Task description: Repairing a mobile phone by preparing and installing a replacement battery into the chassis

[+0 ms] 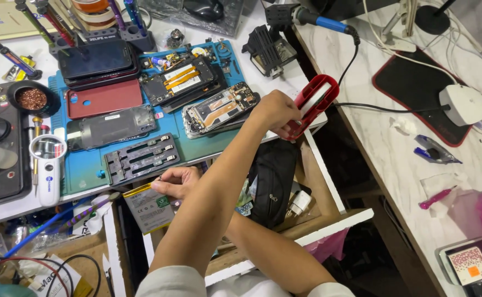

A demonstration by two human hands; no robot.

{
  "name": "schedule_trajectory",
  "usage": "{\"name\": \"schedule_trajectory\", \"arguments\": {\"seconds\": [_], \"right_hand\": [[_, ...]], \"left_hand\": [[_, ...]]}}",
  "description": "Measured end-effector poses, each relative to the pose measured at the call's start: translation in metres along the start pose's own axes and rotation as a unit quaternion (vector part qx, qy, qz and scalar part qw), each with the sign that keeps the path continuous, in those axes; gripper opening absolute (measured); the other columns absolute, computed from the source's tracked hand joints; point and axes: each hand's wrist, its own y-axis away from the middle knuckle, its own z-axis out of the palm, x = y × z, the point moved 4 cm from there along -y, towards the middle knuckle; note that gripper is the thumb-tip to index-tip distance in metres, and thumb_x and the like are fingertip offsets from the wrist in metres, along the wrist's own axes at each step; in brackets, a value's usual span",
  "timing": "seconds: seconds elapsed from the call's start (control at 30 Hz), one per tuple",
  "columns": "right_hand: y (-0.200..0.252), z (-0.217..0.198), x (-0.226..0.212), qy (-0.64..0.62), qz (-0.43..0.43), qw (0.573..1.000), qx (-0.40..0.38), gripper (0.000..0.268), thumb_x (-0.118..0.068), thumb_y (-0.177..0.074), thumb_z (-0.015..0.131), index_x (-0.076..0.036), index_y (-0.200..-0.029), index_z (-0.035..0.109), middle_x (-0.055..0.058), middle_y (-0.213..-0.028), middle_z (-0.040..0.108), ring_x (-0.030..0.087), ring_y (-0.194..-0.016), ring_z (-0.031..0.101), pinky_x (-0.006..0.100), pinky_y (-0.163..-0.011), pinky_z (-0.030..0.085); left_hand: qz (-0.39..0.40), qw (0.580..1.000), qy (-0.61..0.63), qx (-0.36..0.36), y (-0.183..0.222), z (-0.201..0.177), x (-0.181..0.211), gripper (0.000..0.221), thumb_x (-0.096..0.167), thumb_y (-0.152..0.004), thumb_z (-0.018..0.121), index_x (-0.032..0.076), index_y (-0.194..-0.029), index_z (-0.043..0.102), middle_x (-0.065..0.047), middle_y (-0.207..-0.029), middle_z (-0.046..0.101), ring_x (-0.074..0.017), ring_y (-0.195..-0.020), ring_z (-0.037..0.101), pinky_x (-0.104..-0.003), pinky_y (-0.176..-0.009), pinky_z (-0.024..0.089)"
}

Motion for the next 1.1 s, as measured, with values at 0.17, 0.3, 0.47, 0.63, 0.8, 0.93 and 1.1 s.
{"name": "schedule_trajectory", "arguments": {"seconds": [0.17,0.3,0.47,0.63,0.8,0.93,1.1], "right_hand": [[-0.001,-0.001,0.001,-0.029,0.01,1.0,0.003,0.012,-0.013,-0.084,0.084,-0.008,-0.09,0.076,0.007,-0.087,0.076,0.009,-0.071,0.071,0.021,-0.06,0.061],[-0.006,-0.003,0.009,-0.044,0.009,0.999,-0.005,0.013,-0.013,-0.085,0.085,-0.007,-0.091,0.076,0.009,-0.091,0.076,0.011,-0.075,0.072,0.024,-0.061,0.063],[-0.003,-0.001,0.003,-0.054,0.01,0.998,-0.017,0.014,-0.014,-0.085,0.084,-0.005,-0.091,0.074,0.009,-0.095,0.076,0.012,-0.079,0.073,0.024,-0.064,0.063],[-0.005,-0.003,0.007,-0.056,0.001,0.998,-0.012,0.013,-0.013,-0.086,0.084,-0.005,-0.09,0.074,0.009,-0.095,0.076,0.011,-0.08,0.071,0.026,-0.065,0.063],[-0.003,-0.002,0.003,-0.059,-0.003,0.998,-0.017,0.014,-0.013,-0.086,0.084,-0.004,-0.092,0.075,0.009,-0.094,0.076,0.012,-0.079,0.072,0.025,-0.065,0.063],[-0.003,-0.002,0.0,-0.054,-0.007,0.998,-0.019,0.013,-0.013,-0.086,0.084,-0.005,-0.091,0.076,0.008,-0.091,0.076,0.01,-0.077,0.072,0.024,-0.064,0.063],[0.001,0.001,-0.011,-0.074,-0.006,0.997,-0.007,0.013,-0.013,-0.085,0.084,-0.006,-0.09,0.075,0.006,-0.091,0.077,0.009,-0.076,0.073,0.023,-0.065,0.063]], "left_hand": [[-0.009,0.993,0.102,0.063,0.006,0.006,-0.012,0.021,0.018,-0.084,0.072,0.002,-0.097,0.077,-0.023,-0.074,0.073,-0.0243,-0.06,0.076,-0.033,-0.06,0.067],[-0.006,0.974,0.204,0.095,0.013,0.015,-0.018,0.017,0.021,-0.084,0.075,0.005,-0.09,0.078,-0.02,-0.078,0.073,-0.0223,-0.069,0.077,-0.03,-0.066,0.066],[0.044,0.974,0.188,0.116,0.014,0.027,-0.046,0.018,0.023,-0.086,0.076,0.005,-0.087,0.077,-0.013,-0.072,0.069,-0.0176,-0.071,0.074,-0.029,-0.069,0.063],[0.041,0.978,0.151,0.137,0.012,0.035,-0.064,0.017,0.032,-0.085,0.075,0.015,-0.084,0.079,-0.006,-0.067,0.068,-0.0152,-0.069,0.071,-0.031,-0.067,0.06],[0.051,0.974,0.155,0.155,0.013,0.035,-0.069,0.017,0.028,-0.09,0.071,0.013,-0.09,0.079,-0.003,-0.077,0.072,-0.0148,-0.077,0.073,-0.03,-0.075,0.06],[0.084,0.974,0.107,0.179,0.022,0.036,-0.059,0.017,0.026,-0.091,0.073,0.012,-0.096,0.079,-0.013,-0.098,0.073,-0.0308,-0.097,0.075,-0.041,-0.082,0.062],[0.134,0.968,0.032,0.211,0.021,0.04,-0.053,0.016,0.018,-0.091,0.07,0.004,-0.092,0.078,-0.018,-0.091,0.067,-0.0387,-0.09,0.073,-0.045,-0.076,0.061]]}}
